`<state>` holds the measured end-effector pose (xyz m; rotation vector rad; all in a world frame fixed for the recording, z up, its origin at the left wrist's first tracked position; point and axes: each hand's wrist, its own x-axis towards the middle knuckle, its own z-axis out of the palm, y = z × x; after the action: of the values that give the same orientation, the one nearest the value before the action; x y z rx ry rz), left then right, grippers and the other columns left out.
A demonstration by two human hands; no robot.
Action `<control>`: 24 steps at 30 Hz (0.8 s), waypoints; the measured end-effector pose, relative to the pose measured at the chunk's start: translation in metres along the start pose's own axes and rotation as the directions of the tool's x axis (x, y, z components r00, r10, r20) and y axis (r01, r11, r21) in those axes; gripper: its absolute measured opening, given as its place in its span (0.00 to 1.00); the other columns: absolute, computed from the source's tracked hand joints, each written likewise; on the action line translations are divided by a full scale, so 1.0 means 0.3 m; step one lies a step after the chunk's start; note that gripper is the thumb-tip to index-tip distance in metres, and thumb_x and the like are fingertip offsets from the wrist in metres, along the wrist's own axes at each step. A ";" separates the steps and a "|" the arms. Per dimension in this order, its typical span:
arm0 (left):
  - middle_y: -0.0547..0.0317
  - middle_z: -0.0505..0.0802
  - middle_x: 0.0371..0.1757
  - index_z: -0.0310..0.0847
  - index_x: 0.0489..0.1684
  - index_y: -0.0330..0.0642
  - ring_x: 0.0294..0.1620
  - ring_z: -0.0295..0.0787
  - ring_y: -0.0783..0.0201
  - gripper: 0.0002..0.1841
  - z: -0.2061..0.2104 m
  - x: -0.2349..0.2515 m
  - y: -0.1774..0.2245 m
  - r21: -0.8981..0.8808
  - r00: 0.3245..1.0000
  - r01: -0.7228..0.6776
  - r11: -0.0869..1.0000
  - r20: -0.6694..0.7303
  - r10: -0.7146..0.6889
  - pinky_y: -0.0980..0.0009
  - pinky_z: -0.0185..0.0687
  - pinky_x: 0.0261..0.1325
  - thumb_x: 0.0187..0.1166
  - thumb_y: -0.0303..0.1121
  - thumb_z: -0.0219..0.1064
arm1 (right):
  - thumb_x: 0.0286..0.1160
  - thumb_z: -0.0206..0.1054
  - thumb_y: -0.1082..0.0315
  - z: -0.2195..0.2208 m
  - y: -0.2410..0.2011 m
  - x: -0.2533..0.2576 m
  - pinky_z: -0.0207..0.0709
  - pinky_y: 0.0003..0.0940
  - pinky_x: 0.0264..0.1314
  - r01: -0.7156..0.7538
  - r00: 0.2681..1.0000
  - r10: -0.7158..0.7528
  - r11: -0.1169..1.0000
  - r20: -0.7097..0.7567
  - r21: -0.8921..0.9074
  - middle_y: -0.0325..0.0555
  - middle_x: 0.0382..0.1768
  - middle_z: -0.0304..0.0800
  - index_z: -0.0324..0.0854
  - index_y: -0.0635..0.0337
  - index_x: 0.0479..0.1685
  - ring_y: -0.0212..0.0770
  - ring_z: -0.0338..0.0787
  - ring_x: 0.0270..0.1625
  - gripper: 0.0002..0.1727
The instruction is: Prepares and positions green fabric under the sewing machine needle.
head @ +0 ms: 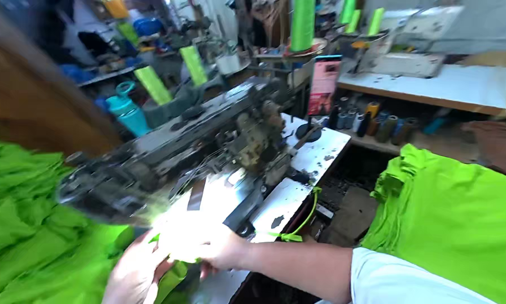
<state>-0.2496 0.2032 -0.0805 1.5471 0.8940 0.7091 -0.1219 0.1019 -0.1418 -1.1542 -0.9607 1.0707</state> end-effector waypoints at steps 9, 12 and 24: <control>0.77 0.87 0.32 0.70 0.58 0.51 0.22 0.83 0.84 0.18 0.007 -0.046 0.022 -0.125 0.974 -0.173 0.977 -0.168 0.151 0.86 0.78 0.17 0.78 0.19 0.66 | 0.87 0.63 0.59 -0.012 -0.115 -0.022 0.80 0.51 0.48 0.176 0.982 -0.103 0.806 0.159 -0.565 0.57 0.35 0.90 0.88 0.71 0.42 0.51 0.90 0.41 0.20; 0.55 0.91 0.47 0.81 0.55 0.27 0.42 0.87 0.74 0.15 -0.026 -0.033 0.031 0.397 0.845 -0.500 0.770 0.029 0.534 0.77 0.85 0.42 0.74 0.28 0.68 | 0.85 0.66 0.62 -0.018 -0.187 -0.062 0.79 0.56 0.57 0.306 0.940 -0.132 0.728 0.313 -0.614 0.62 0.47 0.90 0.89 0.71 0.44 0.56 0.89 0.51 0.16; 0.49 0.93 0.35 0.91 0.32 0.42 0.42 0.92 0.44 0.10 0.002 0.021 0.236 0.781 0.826 -0.557 -0.281 0.488 -0.280 0.41 0.82 0.45 0.77 0.38 0.71 | 0.80 0.69 0.64 -0.078 -0.004 -0.039 0.83 0.24 0.39 0.146 0.977 -0.041 0.849 0.211 -0.508 0.42 0.34 0.94 0.90 0.65 0.38 0.26 0.89 0.32 0.12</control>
<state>-0.2346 0.2044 -0.0111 3.2631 0.7226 -0.8357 -0.1017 0.0853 -0.1447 -1.4389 -1.5126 0.8728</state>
